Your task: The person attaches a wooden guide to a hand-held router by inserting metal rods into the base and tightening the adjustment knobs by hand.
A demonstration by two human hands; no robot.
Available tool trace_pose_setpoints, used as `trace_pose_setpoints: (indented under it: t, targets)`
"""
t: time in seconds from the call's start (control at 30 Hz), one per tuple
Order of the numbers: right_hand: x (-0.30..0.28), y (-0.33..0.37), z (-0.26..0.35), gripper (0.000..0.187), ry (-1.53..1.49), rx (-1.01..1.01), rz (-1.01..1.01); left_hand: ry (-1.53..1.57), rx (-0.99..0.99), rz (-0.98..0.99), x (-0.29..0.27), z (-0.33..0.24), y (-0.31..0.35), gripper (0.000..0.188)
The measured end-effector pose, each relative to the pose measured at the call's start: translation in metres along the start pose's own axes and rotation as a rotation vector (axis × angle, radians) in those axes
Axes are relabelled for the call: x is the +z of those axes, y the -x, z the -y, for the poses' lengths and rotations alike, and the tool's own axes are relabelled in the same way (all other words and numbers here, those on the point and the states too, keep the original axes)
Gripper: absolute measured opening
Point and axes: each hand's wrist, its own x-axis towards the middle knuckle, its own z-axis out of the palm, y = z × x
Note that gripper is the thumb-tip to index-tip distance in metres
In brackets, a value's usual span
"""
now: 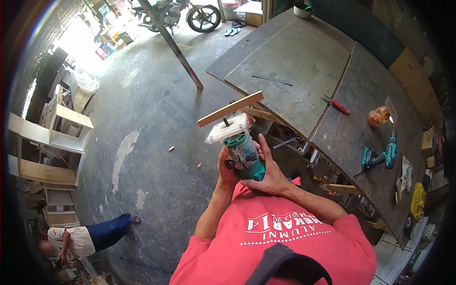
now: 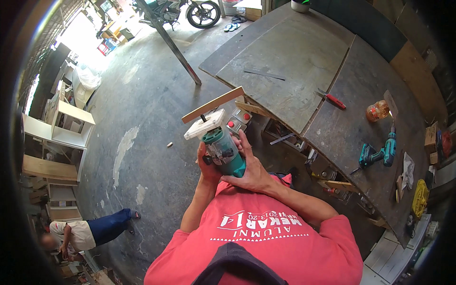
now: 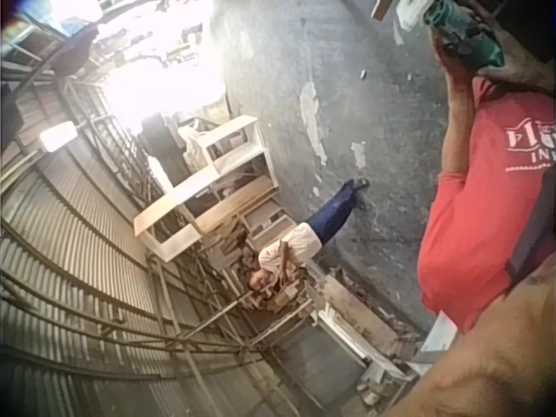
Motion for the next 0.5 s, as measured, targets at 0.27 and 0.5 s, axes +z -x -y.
trace_pose_setpoints:
  t: [0.27, 0.5]
  targets:
    - [-0.003, -0.003, 0.0, 0.13, -0.139, -0.003, 0.074, -0.082, 0.02, 0.073, -0.004, 0.001, 0.003, 0.081]
    - [0.002, -0.004, -0.003, 0.126, -0.038, -0.081, -0.027, -0.164, -0.012, 0.0, -0.005, 0.002, 0.007, 0.083]
